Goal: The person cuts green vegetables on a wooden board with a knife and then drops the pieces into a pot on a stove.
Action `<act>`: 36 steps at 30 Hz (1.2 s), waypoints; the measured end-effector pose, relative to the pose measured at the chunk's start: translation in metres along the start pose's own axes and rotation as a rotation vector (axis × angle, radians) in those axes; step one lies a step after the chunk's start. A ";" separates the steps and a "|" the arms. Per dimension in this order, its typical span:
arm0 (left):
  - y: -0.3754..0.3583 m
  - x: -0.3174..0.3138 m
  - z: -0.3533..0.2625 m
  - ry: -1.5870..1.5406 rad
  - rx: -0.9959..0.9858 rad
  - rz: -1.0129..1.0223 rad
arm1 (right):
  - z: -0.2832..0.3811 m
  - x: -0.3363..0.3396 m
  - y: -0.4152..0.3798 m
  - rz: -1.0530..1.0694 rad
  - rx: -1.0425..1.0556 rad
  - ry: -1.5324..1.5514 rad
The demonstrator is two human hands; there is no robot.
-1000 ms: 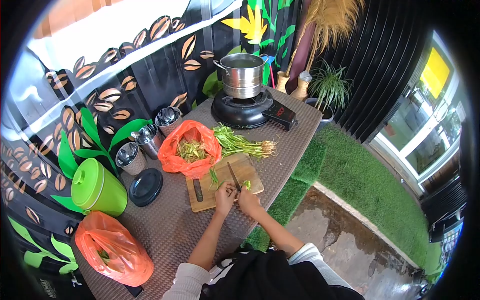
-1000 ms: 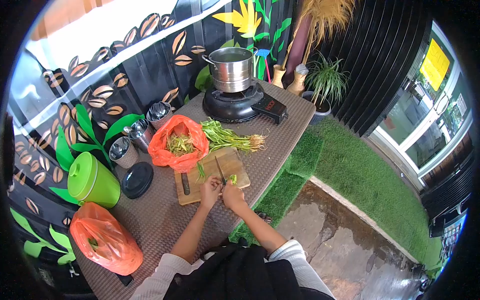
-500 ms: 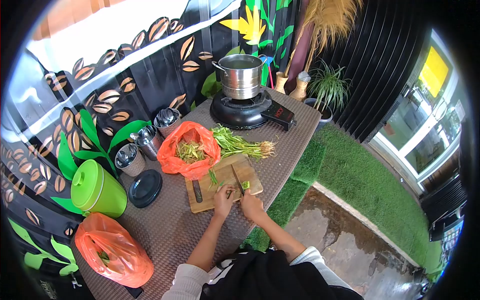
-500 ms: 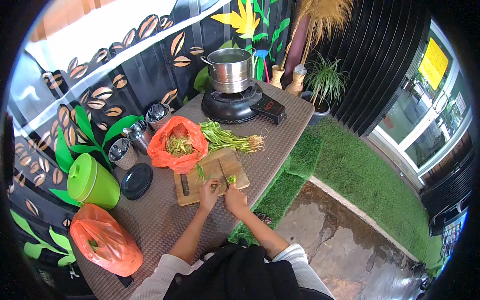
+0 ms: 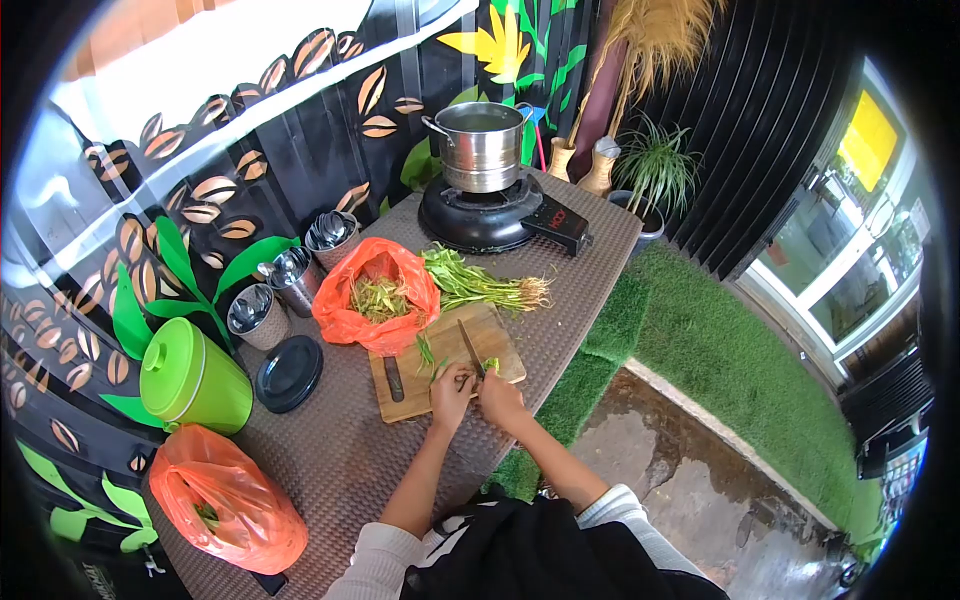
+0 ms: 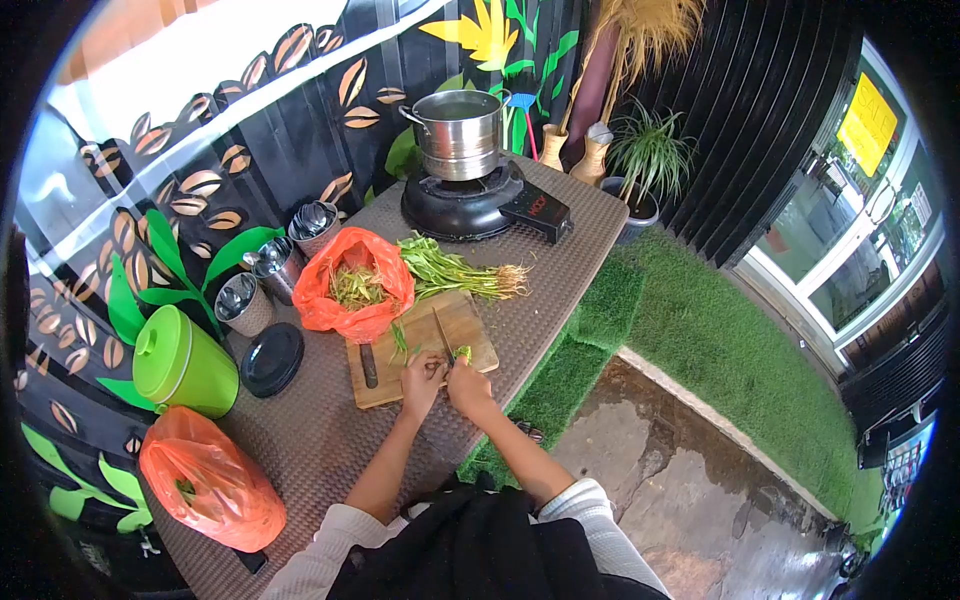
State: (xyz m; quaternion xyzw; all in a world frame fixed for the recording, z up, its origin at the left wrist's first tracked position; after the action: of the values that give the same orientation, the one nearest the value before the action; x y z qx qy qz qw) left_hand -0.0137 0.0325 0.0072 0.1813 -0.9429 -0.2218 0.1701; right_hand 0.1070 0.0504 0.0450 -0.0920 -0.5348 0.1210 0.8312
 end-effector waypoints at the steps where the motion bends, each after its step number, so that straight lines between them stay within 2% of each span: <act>1: 0.001 0.002 -0.003 0.001 0.000 0.001 | 0.001 0.003 -0.002 0.030 0.004 0.011; 4: 0.001 0.004 -0.005 0.041 -0.028 0.024 | 0.002 -0.001 -0.018 0.005 -0.027 -0.082; 7: 0.003 0.004 -0.007 0.051 -0.080 0.017 | 0.006 -0.017 -0.023 -0.014 -0.099 -0.049; 10: 0.001 0.006 -0.007 0.086 -0.075 0.014 | 0.009 -0.006 -0.011 -0.002 -0.036 -0.046; 17: 0.003 0.006 -0.001 -0.006 0.011 0.007 | 0.006 -0.010 -0.020 -0.026 0.001 -0.027; 20: 0.007 0.007 0.001 -0.044 0.056 -0.020 | 0.008 -0.015 -0.021 0.004 -0.074 -0.051; 24: 0.006 0.005 0.005 -0.139 0.160 -0.049 | 0.005 -0.003 -0.004 0.024 -0.006 -0.014; 25: 0.006 0.007 0.001 -0.138 0.158 -0.050 | 0.005 -0.002 -0.002 0.029 0.048 -0.027; 28: 0.001 0.009 -0.002 -0.064 0.099 -0.032 | 0.002 -0.009 -0.017 -0.040 0.037 -0.027; 29: 0.000 0.010 -0.001 -0.004 0.014 -0.035 | 0.005 -0.012 -0.020 -0.042 0.037 -0.029; 30: 0.000 0.010 0.001 0.056 -0.071 -0.040 | 0.007 -0.017 -0.022 -0.031 -0.019 -0.029; 31: 0.001 0.010 0.006 0.058 -0.069 -0.040 | 0.008 -0.021 -0.023 -0.018 -0.073 -0.025; 34: -0.003 0.008 0.016 0.018 -0.023 0.019 | 0.009 -0.010 -0.009 0.032 -0.008 0.019; 36: -0.003 0.006 0.015 -0.143 0.083 -0.003 | 0.008 -0.003 -0.004 0.053 -0.004 0.022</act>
State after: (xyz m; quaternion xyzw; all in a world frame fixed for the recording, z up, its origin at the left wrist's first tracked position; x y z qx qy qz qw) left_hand -0.0248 0.0332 -0.0054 0.1733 -0.9608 -0.1949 0.0945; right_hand 0.0988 0.0462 0.0465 -0.1090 -0.5234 0.1408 0.8333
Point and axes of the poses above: each hand's wrist, its own y-axis towards the middle knuckle, its own x-axis out of the back of the hand, z = x × y, the point moved 4 cm from there along y, towards the middle knuckle, and after that the axes turned 13 degrees about -x, right-handed, at the moved point
